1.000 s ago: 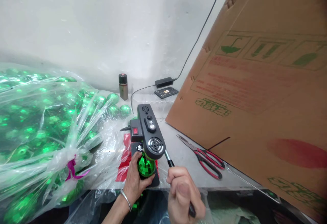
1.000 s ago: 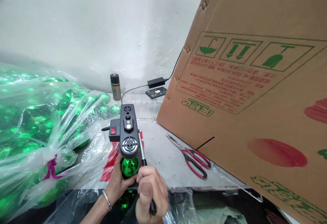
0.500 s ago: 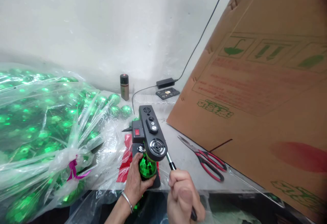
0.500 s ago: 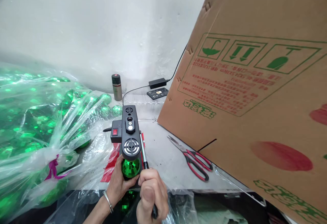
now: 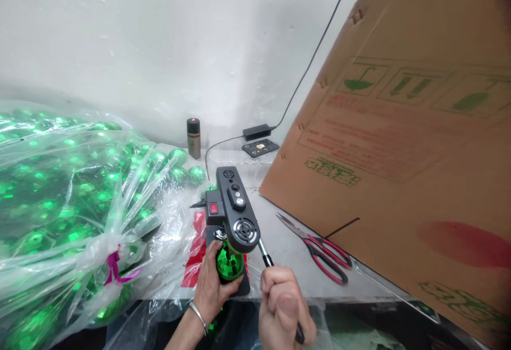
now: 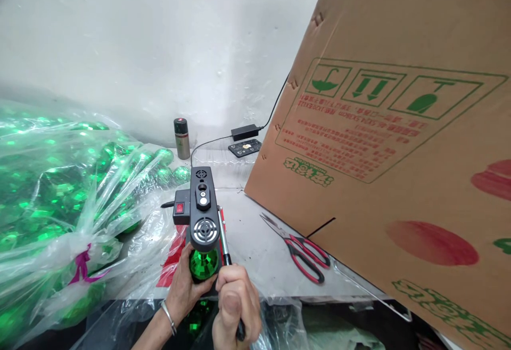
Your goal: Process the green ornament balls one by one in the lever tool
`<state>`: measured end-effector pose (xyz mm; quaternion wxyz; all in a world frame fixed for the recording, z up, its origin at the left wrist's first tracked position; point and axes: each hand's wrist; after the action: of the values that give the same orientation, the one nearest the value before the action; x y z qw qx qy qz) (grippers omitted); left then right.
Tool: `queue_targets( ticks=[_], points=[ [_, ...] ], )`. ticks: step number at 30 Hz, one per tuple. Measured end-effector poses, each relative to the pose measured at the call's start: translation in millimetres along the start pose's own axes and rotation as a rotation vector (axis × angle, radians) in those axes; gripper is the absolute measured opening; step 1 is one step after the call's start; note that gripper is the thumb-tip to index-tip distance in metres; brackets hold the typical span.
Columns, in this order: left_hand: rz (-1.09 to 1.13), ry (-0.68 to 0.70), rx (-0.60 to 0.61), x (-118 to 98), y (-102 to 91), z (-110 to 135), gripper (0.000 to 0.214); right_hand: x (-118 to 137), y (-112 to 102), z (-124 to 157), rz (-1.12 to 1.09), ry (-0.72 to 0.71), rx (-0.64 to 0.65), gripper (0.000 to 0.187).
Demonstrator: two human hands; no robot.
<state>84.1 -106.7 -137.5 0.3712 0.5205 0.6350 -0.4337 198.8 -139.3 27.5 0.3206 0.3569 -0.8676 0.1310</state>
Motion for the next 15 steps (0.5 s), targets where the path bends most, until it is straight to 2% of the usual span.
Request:
queue_targets(
  ticks=[15],
  points=[
    [-0.009, 0.035, -0.005, 7.2, 6.1, 0.5, 0.082, 14.2, 10.7, -18.6, -0.029, -0.03, -0.054, 0.058]
  ],
)
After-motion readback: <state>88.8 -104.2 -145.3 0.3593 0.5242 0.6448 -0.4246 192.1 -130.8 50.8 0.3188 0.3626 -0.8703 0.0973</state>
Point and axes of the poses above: each hand's wrist, its own z-axis away from the middle knuckle, its own y-axis out of the palm, x = y × z, and after that the axes turned 14 degrees about z, right-handed
